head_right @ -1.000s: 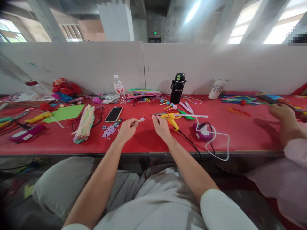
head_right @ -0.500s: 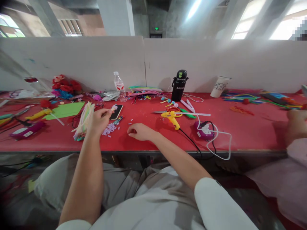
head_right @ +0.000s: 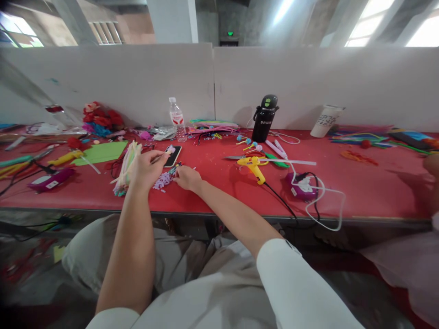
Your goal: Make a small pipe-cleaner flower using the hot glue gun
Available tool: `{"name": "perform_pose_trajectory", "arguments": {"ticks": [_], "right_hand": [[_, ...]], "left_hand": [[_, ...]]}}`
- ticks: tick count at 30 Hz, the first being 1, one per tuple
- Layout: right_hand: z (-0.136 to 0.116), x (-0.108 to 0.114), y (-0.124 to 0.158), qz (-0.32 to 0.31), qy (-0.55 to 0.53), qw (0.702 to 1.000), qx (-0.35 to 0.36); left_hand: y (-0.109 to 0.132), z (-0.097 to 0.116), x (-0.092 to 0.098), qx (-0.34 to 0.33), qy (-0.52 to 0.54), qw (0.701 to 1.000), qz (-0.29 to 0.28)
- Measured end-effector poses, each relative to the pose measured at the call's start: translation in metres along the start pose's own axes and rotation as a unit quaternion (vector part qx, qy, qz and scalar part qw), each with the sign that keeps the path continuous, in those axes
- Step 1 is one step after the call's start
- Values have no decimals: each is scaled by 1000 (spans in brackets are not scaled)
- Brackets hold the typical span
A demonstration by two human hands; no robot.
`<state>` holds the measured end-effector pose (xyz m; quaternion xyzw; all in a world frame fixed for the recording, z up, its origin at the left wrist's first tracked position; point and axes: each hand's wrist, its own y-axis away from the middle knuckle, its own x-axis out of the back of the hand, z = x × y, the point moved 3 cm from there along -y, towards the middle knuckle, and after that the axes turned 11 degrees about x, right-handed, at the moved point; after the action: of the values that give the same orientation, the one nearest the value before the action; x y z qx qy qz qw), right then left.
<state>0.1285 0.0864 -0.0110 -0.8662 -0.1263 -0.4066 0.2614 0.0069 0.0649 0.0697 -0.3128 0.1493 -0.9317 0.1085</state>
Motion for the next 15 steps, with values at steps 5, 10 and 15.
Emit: {"name": "perform_pose_trajectory", "arguments": {"ticks": [5, 10, 15], "right_hand": [[11, 19, 17, 83, -173, 981, 33], [26, 61, 54, 95, -366, 926, 17], [38, 82, 83, 199, -453, 869, -5]], "left_hand": [[5, 4, -3, 8, -14, 1000, -10], [20, 14, -32, -16, 12, 1000, -11], [39, 26, -70, -43, 44, 997, -52]]}}
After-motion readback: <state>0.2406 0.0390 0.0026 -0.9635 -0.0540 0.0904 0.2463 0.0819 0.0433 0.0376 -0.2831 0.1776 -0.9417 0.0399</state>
